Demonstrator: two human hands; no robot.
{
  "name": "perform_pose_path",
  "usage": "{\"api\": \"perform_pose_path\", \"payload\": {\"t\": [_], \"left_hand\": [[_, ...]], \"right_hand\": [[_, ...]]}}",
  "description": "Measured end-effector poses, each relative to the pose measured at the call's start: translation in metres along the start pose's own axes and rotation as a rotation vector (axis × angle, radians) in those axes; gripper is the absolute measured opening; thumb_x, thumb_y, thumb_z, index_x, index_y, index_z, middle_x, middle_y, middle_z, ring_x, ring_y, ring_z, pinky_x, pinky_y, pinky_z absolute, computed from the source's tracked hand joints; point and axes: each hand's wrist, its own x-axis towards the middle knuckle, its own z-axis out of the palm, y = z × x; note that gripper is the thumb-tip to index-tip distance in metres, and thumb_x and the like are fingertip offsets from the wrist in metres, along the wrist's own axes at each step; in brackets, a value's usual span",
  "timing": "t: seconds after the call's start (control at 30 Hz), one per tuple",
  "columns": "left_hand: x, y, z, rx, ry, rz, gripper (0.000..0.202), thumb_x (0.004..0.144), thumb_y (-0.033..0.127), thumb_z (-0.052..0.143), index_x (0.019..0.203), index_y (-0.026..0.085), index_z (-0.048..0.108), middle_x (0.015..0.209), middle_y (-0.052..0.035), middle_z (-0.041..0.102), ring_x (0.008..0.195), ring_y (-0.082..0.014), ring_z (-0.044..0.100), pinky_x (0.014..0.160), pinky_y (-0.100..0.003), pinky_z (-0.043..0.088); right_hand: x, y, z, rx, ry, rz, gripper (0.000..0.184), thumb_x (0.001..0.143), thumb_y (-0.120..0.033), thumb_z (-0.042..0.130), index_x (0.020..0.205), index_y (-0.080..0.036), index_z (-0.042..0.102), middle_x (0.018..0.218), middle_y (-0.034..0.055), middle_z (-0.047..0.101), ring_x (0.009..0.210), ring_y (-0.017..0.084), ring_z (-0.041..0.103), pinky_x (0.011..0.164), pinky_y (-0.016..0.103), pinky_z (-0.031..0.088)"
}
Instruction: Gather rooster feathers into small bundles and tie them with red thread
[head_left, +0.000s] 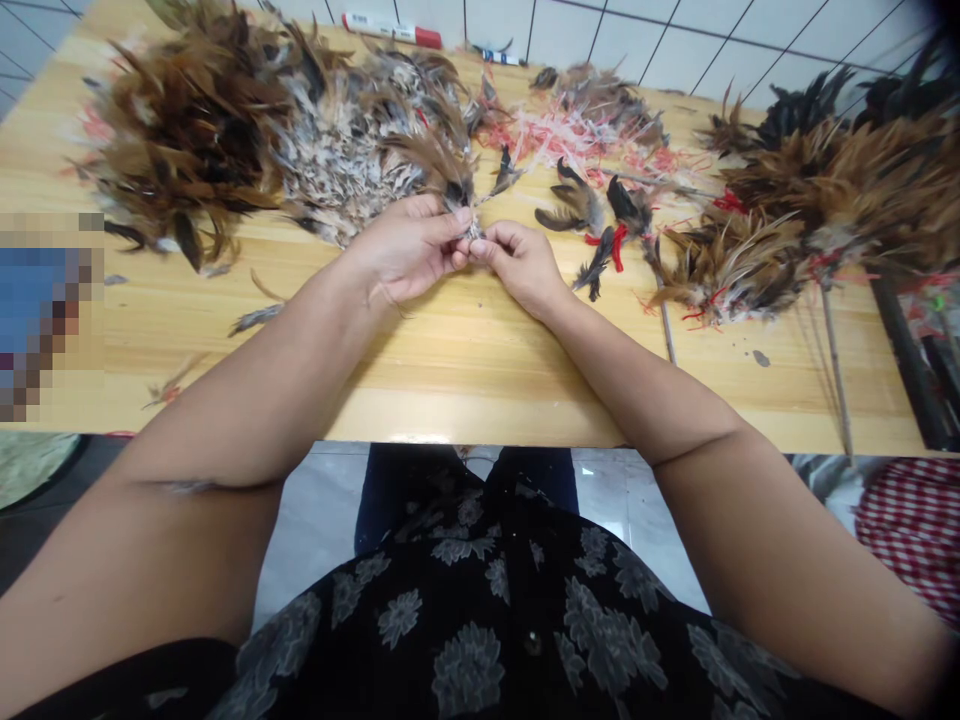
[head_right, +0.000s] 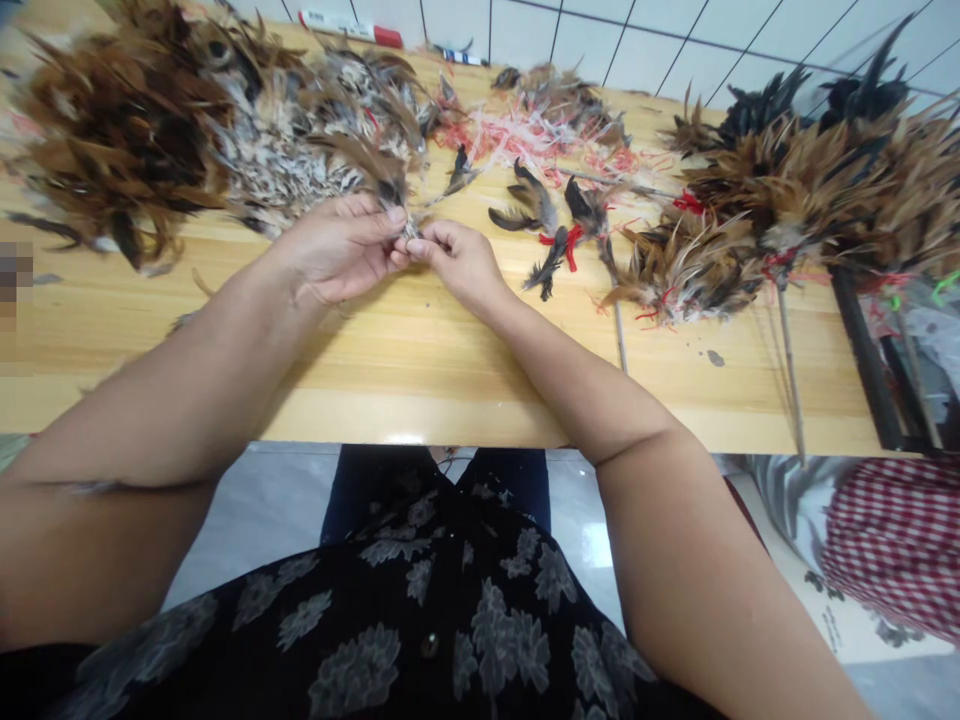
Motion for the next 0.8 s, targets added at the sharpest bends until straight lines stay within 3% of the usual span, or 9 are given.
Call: {"api": "perform_pose_path", "payload": {"t": [0.17, 0.27, 0.4, 0.63, 0.73, 0.8], "left_hand": [[-0.005, 0.001, 0.0, -0.043, 0.031, 0.014, 0.039, 0.12, 0.012, 0.094, 0.088, 0.021, 0.075, 0.078, -0.0015, 0.074, 0.088, -0.0182, 0.077, 0.086, -0.027, 0.065], [-0.002, -0.001, -0.002, -0.066, 0.011, 0.043, 0.043, 0.118, 0.014, 0.098, 0.084, 0.025, 0.074, 0.076, -0.0009, 0.073, 0.081, -0.0173, 0.073, 0.077, -0.025, 0.066], [0.004, -0.003, -0.005, -0.025, -0.052, 0.016, 0.042, 0.113, 0.02, 0.111, 0.088, 0.02, 0.077, 0.082, -0.0035, 0.076, 0.08, -0.0181, 0.081, 0.073, -0.024, 0.067], [-0.004, 0.005, 0.002, -0.089, -0.005, -0.079, 0.04, 0.11, 0.015, 0.114, 0.095, 0.019, 0.077, 0.082, -0.0004, 0.078, 0.075, -0.0149, 0.084, 0.068, -0.017, 0.066], [-0.008, 0.008, 0.005, -0.187, 0.023, -0.094, 0.038, 0.112, 0.011, 0.111, 0.098, 0.021, 0.077, 0.079, 0.0015, 0.077, 0.077, -0.0142, 0.08, 0.071, -0.019, 0.065], [-0.009, 0.008, 0.004, -0.205, 0.022, -0.03, 0.04, 0.114, 0.008, 0.106, 0.094, 0.024, 0.076, 0.074, 0.0024, 0.074, 0.076, -0.0144, 0.071, 0.07, -0.019, 0.061]], "right_hand": [[-0.001, -0.006, 0.0, 0.046, -0.02, -0.015, 0.064, 0.105, -0.079, 0.1, 0.089, -0.023, 0.074, 0.094, 0.0021, 0.078, 0.1, 0.019, 0.07, 0.096, 0.033, 0.06], [-0.001, -0.007, 0.001, 0.044, -0.016, -0.01, 0.066, 0.104, -0.082, 0.099, 0.088, -0.023, 0.072, 0.091, 0.0013, 0.075, 0.097, 0.019, 0.068, 0.094, 0.033, 0.059], [0.001, -0.004, 0.001, 0.04, -0.012, -0.003, 0.068, 0.102, -0.082, 0.101, 0.087, -0.023, 0.07, 0.088, 0.0008, 0.073, 0.096, 0.018, 0.067, 0.09, 0.032, 0.056], [0.002, 0.007, -0.002, 0.039, -0.022, -0.024, 0.067, 0.102, -0.085, 0.1, 0.093, -0.022, 0.079, 0.095, 0.0024, 0.081, 0.094, 0.018, 0.067, 0.092, 0.032, 0.059], [0.002, 0.007, -0.002, 0.057, -0.037, -0.045, 0.069, 0.104, -0.087, 0.096, 0.094, -0.022, 0.078, 0.098, 0.0036, 0.083, 0.101, 0.019, 0.073, 0.098, 0.033, 0.063], [0.003, 0.006, -0.002, 0.066, -0.035, -0.057, 0.069, 0.106, -0.088, 0.094, 0.094, -0.022, 0.077, 0.099, 0.0037, 0.083, 0.105, 0.02, 0.075, 0.102, 0.033, 0.064]]}}
